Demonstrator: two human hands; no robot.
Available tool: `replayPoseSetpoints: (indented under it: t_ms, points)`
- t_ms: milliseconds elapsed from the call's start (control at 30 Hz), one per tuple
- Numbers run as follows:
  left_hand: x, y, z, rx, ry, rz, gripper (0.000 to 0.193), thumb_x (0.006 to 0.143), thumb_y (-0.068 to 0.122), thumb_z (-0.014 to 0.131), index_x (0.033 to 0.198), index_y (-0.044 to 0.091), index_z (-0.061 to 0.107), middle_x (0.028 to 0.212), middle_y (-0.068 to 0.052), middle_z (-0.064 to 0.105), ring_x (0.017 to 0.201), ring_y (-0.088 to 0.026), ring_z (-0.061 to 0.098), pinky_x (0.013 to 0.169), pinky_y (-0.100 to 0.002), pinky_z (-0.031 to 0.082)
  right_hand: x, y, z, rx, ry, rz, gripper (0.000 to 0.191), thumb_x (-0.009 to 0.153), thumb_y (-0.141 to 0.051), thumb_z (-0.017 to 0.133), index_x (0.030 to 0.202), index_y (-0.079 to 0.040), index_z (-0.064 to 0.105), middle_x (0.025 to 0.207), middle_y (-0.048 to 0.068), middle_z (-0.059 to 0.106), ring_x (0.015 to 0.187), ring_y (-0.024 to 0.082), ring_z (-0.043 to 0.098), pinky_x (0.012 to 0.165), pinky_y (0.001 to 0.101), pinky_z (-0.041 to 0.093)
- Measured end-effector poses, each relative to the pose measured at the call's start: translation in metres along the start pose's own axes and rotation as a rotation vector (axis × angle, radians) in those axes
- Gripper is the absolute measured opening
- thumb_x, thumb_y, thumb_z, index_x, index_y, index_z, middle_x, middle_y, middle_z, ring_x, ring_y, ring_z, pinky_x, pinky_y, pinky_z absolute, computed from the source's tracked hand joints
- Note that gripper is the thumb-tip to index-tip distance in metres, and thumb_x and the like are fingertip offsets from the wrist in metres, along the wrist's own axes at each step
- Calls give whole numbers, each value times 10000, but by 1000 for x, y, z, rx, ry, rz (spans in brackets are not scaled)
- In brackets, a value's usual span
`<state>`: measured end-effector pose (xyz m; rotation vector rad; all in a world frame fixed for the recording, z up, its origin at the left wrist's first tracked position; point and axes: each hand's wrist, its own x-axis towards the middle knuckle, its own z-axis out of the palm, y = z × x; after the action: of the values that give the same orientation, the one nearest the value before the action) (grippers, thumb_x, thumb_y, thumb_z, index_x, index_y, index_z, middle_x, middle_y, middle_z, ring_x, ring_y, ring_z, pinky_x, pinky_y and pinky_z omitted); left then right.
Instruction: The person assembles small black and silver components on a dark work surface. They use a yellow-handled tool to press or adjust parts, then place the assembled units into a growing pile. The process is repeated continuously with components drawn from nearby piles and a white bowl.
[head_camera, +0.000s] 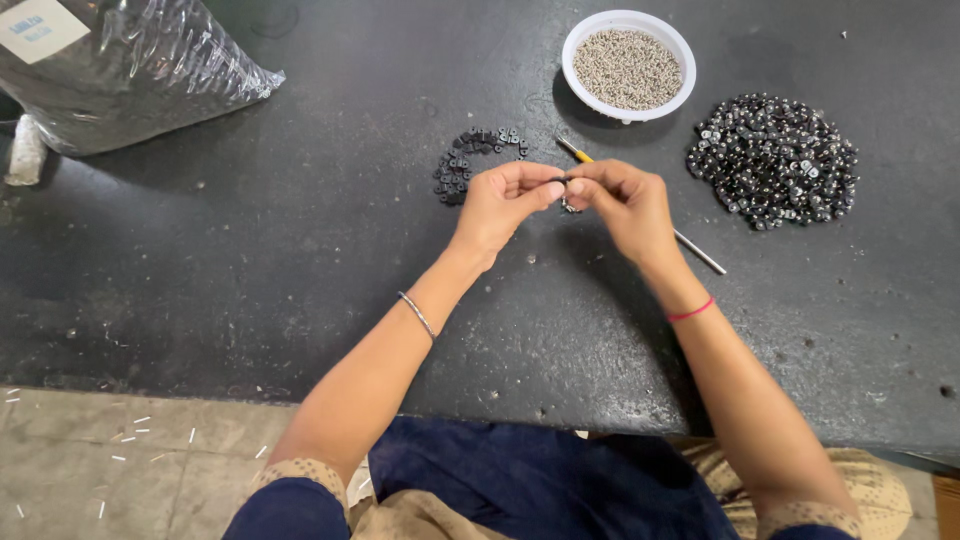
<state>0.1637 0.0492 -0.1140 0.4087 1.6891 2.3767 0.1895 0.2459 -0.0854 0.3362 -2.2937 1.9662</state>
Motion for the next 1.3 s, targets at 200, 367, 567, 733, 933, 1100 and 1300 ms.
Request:
replayPoseSetpoints:
  t_ms: [200,367,567,733,933,1100,1300]
  points:
    - [-7,15,-16,-126,63,-4,173,931,72,755,1074,-2,692,1066,-95,757,941,-116,690,870,-262,569,-8,-19,-18,-673,-75,-159,169,904,-56,755,1070,-32,774,942,110,725,789,215,681,729,333,524]
    - [-7,28,-17,-274,51,-106,148,923,93,714,1047,44,649,1073,-122,765,975,-169,742,916,-308,608,-9,-23,-14,-719,-140,-202,182,865,-71,760,1046,-86,780,948,101,710,812,279,696,736,378,534]
    - [-5,18,-5,-323,4,-183,242,978,147,690,1185,22,686,1086,-78,740,989,-134,713,933,-286,584,-13,-19,-20,-765,-139,-286,146,853,-77,756,998,-90,772,933,89,696,869,302,686,757,399,531]
    - [-9,4,4,-281,0,-198,260,982,199,695,1171,20,691,1060,-68,741,948,-127,706,902,-285,590,-25,-18,-27,-761,-101,-277,104,875,-64,737,979,-71,730,932,94,674,862,306,673,746,400,525]
    - [-9,-3,-2,-159,46,-111,227,980,211,702,1118,31,709,979,-48,744,850,-101,681,805,-258,576,-28,-21,-26,-687,-62,-183,100,893,-50,728,991,-59,714,925,86,671,759,262,673,692,371,522]
    - [-3,0,-15,-120,68,-65,198,974,195,708,1088,33,707,946,-43,742,819,-92,669,783,-253,568,-17,-21,-16,-655,-55,-173,92,903,-46,730,994,-47,717,913,84,668,727,241,657,673,355,510]
    - [-1,1,-18,-103,68,-25,165,987,172,702,1060,25,698,909,-39,724,775,-88,639,744,-250,550,-16,-22,-12,-655,-35,-169,89,904,-55,740,992,-49,723,898,90,662,713,238,642,664,354,498]
